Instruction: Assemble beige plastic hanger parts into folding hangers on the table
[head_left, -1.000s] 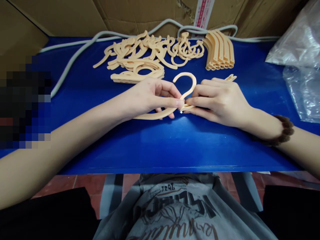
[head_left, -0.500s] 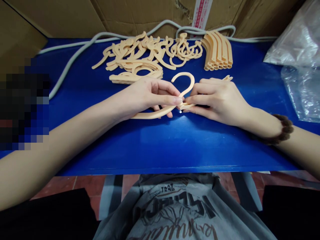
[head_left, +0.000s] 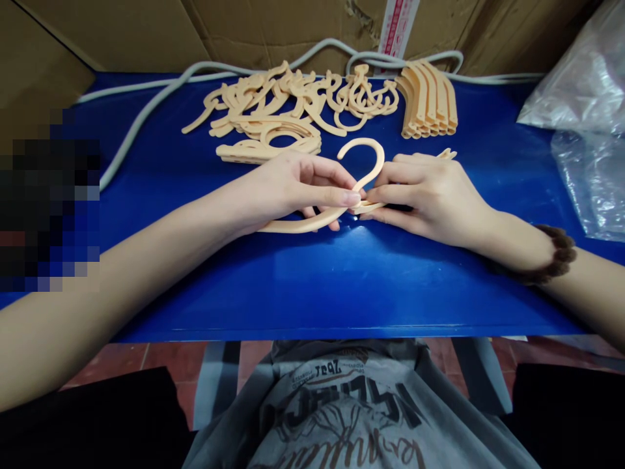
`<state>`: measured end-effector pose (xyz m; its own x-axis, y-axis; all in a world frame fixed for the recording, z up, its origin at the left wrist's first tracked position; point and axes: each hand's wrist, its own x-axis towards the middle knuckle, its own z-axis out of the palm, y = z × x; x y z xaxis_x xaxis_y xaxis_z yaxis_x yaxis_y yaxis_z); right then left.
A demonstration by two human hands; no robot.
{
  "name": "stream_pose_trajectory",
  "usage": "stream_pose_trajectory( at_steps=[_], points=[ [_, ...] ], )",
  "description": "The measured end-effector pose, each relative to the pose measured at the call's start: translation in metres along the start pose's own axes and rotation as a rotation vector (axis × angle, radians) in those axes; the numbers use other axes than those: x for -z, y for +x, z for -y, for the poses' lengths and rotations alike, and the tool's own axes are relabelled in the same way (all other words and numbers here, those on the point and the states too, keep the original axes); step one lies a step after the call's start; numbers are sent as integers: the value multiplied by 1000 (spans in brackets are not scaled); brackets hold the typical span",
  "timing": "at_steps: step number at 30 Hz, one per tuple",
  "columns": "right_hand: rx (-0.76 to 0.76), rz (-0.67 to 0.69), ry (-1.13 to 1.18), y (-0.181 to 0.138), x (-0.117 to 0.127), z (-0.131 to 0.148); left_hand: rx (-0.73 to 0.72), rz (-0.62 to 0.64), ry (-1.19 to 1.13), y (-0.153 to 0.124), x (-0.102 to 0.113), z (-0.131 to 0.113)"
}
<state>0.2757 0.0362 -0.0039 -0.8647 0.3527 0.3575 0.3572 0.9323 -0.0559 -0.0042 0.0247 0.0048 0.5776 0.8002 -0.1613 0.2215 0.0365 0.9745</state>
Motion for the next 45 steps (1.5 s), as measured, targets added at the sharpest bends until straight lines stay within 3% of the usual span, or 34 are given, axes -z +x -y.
stream_pose_trajectory(
  at_steps=[25,45],
  points=[
    [-31,63,-32,1,1,1,-43,0,24,-1,-2,-1],
    [6,18,-48,2,1,2,-45,-6,42,-1,-3,-2]
  ],
)
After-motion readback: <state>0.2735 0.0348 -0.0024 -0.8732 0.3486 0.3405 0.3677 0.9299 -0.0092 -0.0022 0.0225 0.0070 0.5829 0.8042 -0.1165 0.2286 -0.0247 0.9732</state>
